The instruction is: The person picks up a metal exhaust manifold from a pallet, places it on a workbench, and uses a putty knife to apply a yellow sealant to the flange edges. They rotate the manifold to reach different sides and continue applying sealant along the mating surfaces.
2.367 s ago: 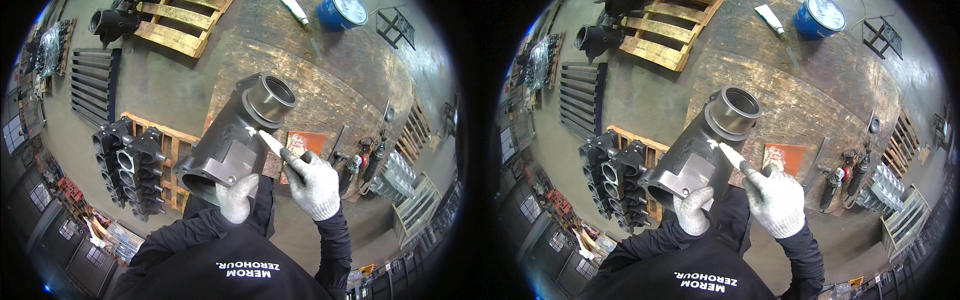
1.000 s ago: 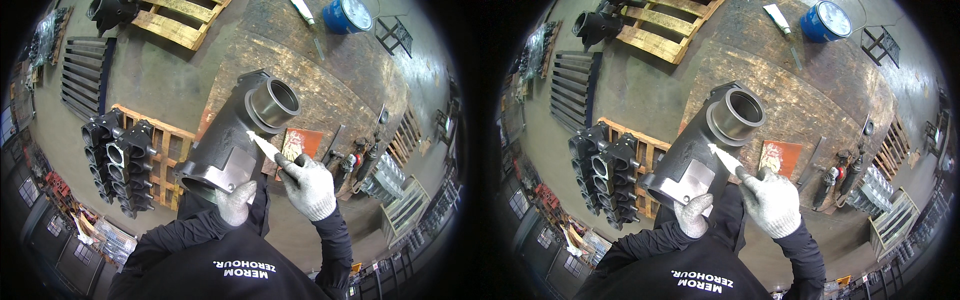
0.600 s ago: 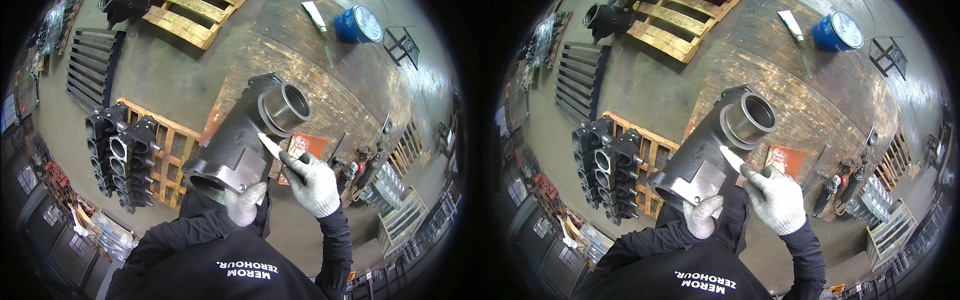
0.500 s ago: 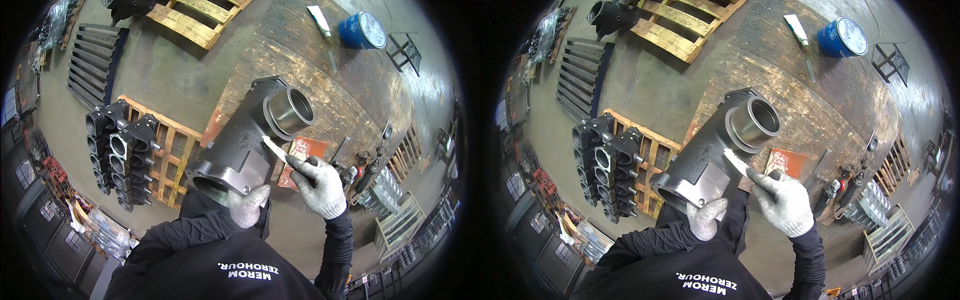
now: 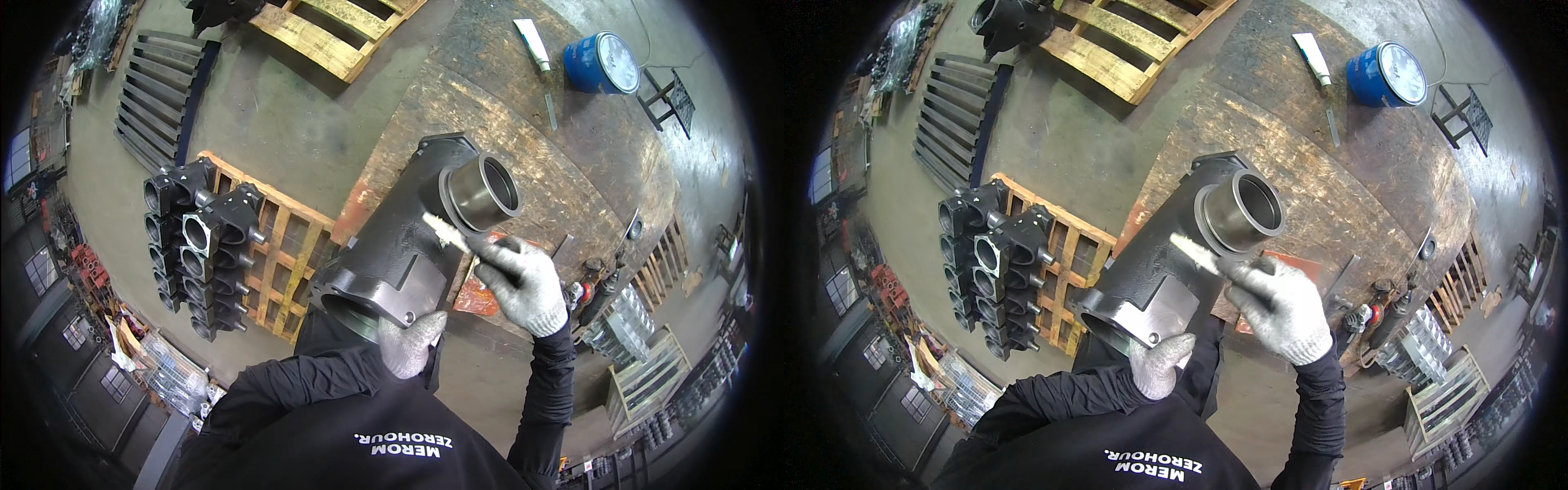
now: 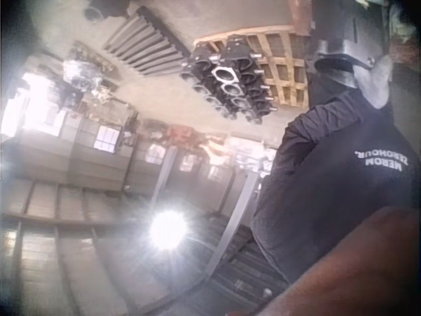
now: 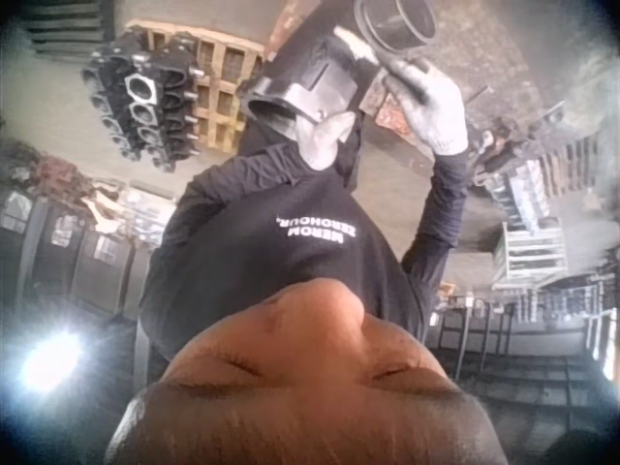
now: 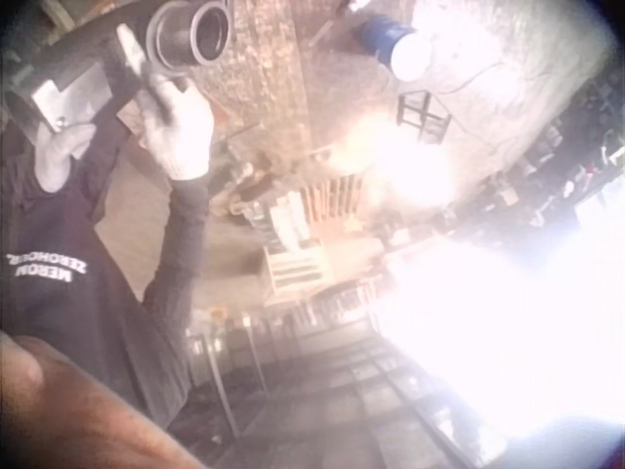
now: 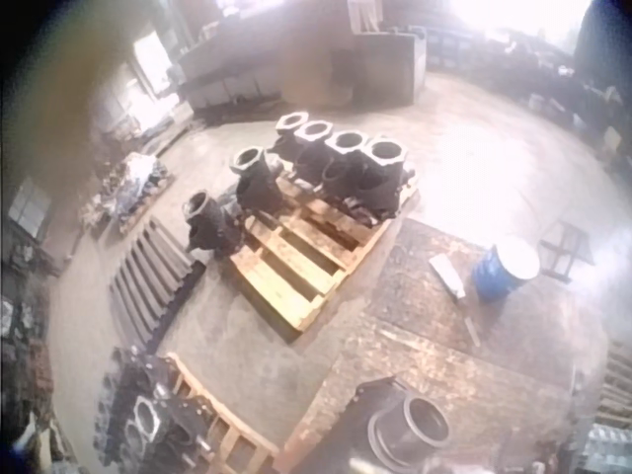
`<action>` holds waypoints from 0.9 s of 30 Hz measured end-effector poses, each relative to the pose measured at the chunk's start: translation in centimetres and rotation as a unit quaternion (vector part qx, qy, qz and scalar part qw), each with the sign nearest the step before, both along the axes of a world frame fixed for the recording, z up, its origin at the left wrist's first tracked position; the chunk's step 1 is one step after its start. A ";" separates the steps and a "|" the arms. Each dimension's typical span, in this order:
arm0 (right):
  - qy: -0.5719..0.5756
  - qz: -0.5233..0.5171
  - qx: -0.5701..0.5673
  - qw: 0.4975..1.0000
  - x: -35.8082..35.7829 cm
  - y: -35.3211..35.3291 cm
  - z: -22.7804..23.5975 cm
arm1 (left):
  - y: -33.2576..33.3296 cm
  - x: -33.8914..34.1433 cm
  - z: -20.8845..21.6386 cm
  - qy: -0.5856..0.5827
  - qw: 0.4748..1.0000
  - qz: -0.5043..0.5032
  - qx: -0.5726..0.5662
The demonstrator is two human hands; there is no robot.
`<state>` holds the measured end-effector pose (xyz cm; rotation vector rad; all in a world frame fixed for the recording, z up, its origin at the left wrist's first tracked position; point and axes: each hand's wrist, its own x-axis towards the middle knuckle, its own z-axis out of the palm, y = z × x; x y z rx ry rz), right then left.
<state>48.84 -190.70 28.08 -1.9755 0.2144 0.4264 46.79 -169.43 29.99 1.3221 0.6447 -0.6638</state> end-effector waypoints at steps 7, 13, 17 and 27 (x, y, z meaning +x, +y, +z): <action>0.007 0.105 -0.032 0.994 1.7 -0.5 0.5 | 1.0 -1.0 -0.7 -0.032 0.999 -0.028 0.011; -0.030 0.182 -0.063 0.981 2.7 -0.8 0.0 | 1.6 -0.9 -0.9 -0.027 0.997 -0.061 -0.041; -0.029 0.195 -0.062 0.978 2.2 -1.0 -0.9 | 1.8 -1.0 -0.7 0.031 0.998 -0.044 -0.023; -0.033 0.161 -0.053 0.985 2.3 -2.0 -0.1 | 2.0 -0.5 -0.5 0.023 0.998 -0.036 -0.054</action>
